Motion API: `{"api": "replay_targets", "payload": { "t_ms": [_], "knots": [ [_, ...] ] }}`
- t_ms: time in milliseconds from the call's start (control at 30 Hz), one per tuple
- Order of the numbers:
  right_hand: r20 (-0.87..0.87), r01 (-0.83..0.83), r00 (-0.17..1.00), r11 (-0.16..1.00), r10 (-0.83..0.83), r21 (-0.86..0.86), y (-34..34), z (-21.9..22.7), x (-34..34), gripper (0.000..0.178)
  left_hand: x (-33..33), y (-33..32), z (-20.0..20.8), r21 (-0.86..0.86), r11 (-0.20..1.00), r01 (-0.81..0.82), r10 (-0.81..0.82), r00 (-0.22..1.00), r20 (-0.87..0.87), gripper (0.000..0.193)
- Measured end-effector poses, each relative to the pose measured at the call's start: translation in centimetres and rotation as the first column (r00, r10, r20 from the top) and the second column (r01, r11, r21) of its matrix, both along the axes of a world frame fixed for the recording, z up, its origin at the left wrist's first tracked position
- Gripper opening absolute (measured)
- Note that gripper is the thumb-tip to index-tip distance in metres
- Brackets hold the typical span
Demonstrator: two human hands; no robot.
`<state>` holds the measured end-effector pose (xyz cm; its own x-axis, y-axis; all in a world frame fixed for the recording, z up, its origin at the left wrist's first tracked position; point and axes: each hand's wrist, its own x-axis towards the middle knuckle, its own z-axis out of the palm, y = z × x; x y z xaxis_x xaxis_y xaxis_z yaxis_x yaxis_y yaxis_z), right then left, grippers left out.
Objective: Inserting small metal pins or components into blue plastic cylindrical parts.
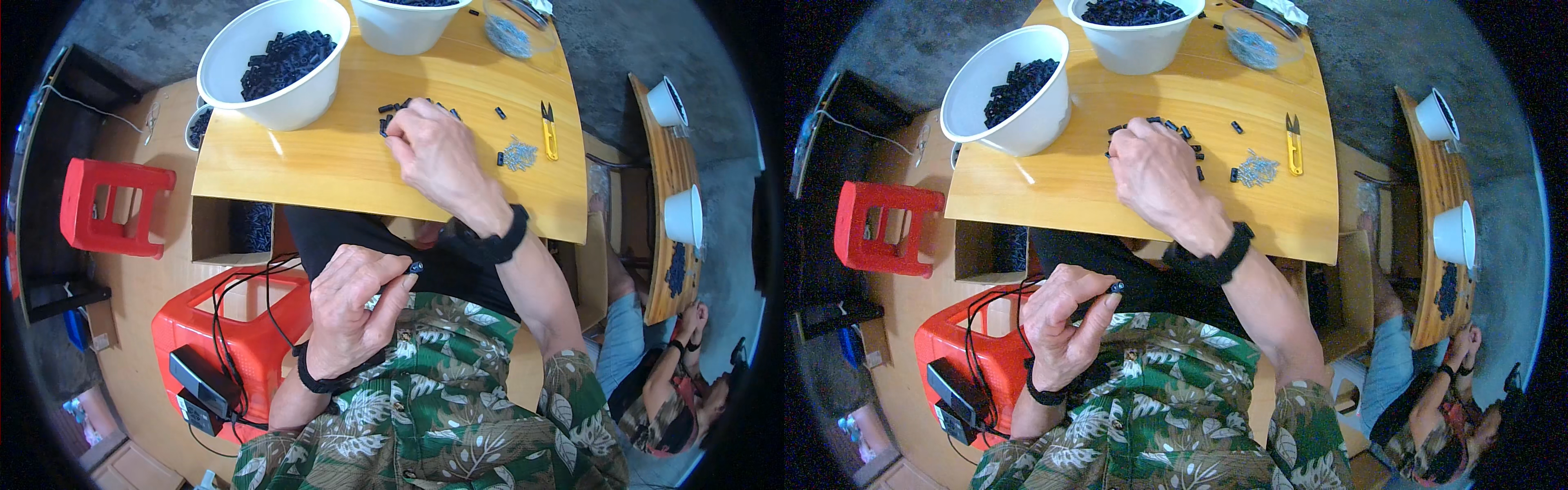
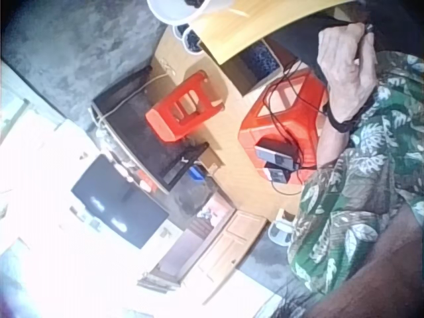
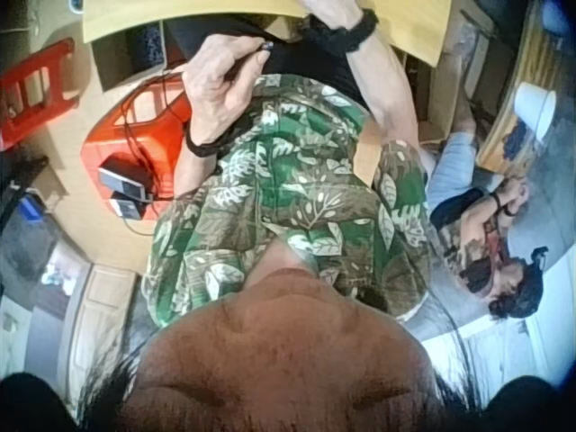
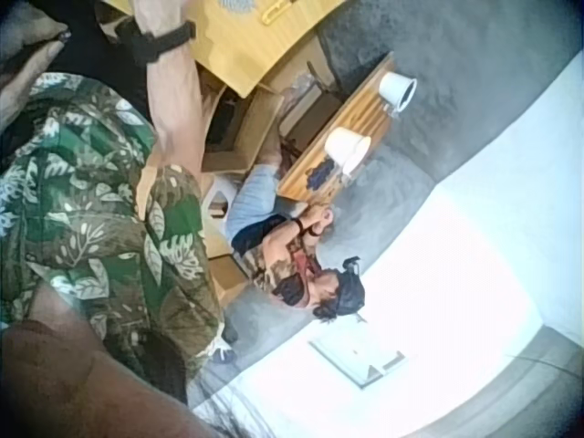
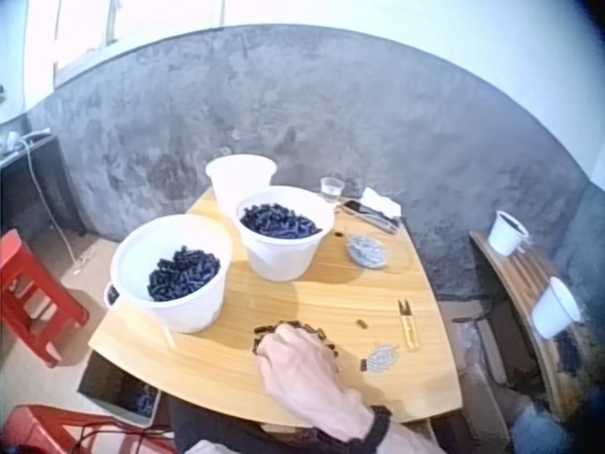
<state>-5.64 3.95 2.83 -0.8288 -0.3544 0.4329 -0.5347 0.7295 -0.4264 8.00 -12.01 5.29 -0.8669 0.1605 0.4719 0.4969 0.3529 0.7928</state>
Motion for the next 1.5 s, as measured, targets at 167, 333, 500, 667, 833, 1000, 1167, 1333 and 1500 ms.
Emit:
{"api": "replay_targets", "payload": {
  "t_ms": [167,333,500,667,833,1000,1167,1333,1500],
  "knots": [
    [0.476,0.148,0.869,0.847,0.135,-0.51,3.0,1.4,4.6,0.01,0.0,-0.2,-0.6,0.02,0.999,-0.027,0.026,1.0,0.015,0.018],
    [0.55,0.387,0.545,0.393,0.632,-0.834,5.5,1.9,9.4,0.011,0.1,0.6,-0.3,0.025,0.998,0.054,-0.055,0.998,0.029,0.019],
    [0.514,0.39,0.611,0.336,0.602,-0.857,5.4,2.0,12.2,0.014,0.4,1.0,0.2,0.018,0.993,0.12,-0.12,0.993,0.007,0.021],
    [0.459,0.293,0.728,0.374,0.51,-0.88,5.5,1.7,13.6,0.011,0.7,1.2,0.4,0.039,0.977,0.212,-0.212,0.977,0.003,0.021],
    [0.473,0.331,0.734,0.351,0.488,-0.876,5.8,2.1,14.4,0.011,0.6,1.4,0.6,0.021,0.976,0.218,-0.218,0.976,-0.023,0.023],
    [0.478,0.383,0.703,0.286,0.526,-0.878,6.0,2.4,15.2,0.013,0.7,1.5,0.6,0.006,0.984,0.18,-0.18,0.984,0.004,0.023],
    [0.412,0.353,0.732,0.215,0.543,-0.911,5.1,2.6,15.5,0.011,0.8,1.7,0.8,0.009,0.988,0.153,-0.153,0.988,0.023,0.023],
    [0.405,0.355,0.722,0.202,0.561,-0.913,4.8,2.8,15.6,0.011,0.8,1.9,0.6,0.026,0.992,0.121,-0.121,0.993,-0.01,0.023],
    [0.412,0.321,0.723,0.259,0.554,-0.911,4.8,2.8,15.6,0.01,0.9,2.0,0.7,0.004,0.994,0.11,-0.11,0.993,-0.04,0.022]
  ]
}}
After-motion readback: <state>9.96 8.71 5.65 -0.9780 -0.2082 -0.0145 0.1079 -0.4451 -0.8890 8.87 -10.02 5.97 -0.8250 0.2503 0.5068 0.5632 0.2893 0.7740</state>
